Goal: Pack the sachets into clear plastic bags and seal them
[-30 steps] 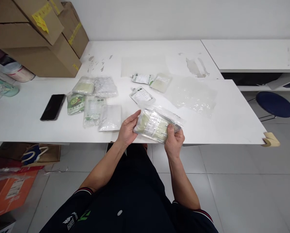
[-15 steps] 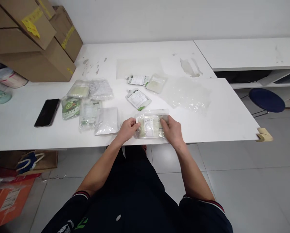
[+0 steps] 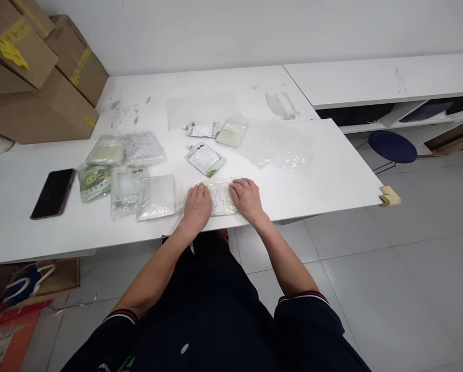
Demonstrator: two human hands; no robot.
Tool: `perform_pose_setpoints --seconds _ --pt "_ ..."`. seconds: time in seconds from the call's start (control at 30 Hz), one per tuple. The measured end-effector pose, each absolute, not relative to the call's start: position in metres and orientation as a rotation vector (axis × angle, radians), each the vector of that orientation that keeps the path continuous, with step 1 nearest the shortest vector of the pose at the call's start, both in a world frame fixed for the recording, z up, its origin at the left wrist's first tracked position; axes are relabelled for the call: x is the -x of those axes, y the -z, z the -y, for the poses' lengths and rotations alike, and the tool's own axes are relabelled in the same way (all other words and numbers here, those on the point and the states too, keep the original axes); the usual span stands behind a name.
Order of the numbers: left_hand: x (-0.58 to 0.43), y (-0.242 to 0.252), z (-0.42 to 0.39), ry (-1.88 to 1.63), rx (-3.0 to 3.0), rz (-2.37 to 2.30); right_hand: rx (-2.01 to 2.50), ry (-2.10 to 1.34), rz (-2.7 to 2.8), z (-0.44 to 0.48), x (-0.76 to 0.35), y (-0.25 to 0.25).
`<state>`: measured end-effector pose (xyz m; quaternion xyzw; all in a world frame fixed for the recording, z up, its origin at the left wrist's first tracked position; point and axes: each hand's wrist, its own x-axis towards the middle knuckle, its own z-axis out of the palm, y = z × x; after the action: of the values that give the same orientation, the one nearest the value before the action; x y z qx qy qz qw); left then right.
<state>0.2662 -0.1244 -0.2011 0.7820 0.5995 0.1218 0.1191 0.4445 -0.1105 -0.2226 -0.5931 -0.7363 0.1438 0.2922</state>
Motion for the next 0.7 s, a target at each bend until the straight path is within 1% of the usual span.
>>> perform_pose_setpoints --seconds 0.07,0.13,0.2,0.3,0.4,0.47,0.53,0.63,0.7 --pt "-0.261 0.203 0.126 -0.304 -2.259 -1.755 1.502 -0.458 1.980 0.107 -0.455 0.220" --pt "-0.257 0.203 0.128 -0.262 -2.204 -1.725 1.507 -0.462 1.937 0.103 -0.473 0.214" --pt "-0.255 0.201 0.130 -0.243 -2.162 -1.710 1.668 -0.316 1.811 0.094 -0.499 0.208" --pt "-0.256 0.198 0.132 -0.240 -2.164 -1.731 2.068 -0.052 1.670 0.072 -0.543 0.205" --pt "-0.256 0.191 0.130 -0.227 -2.165 -1.726 2.283 -0.008 1.802 0.051 -0.576 0.206" --pt "-0.255 0.185 0.128 -0.255 -2.158 -1.702 2.283 0.080 1.912 0.041 -0.585 0.202" --pt "-0.253 0.177 0.123 -0.354 -2.164 -1.676 2.249 0.215 1.921 0.037 -0.585 0.191" --pt "-0.252 0.164 0.106 -0.534 -2.182 -1.656 2.178 0.360 1.761 0.038 -0.573 0.163" --pt "-0.254 0.156 0.087 -0.545 -2.182 -1.679 2.074 0.393 1.662 0.041 -0.558 0.144"
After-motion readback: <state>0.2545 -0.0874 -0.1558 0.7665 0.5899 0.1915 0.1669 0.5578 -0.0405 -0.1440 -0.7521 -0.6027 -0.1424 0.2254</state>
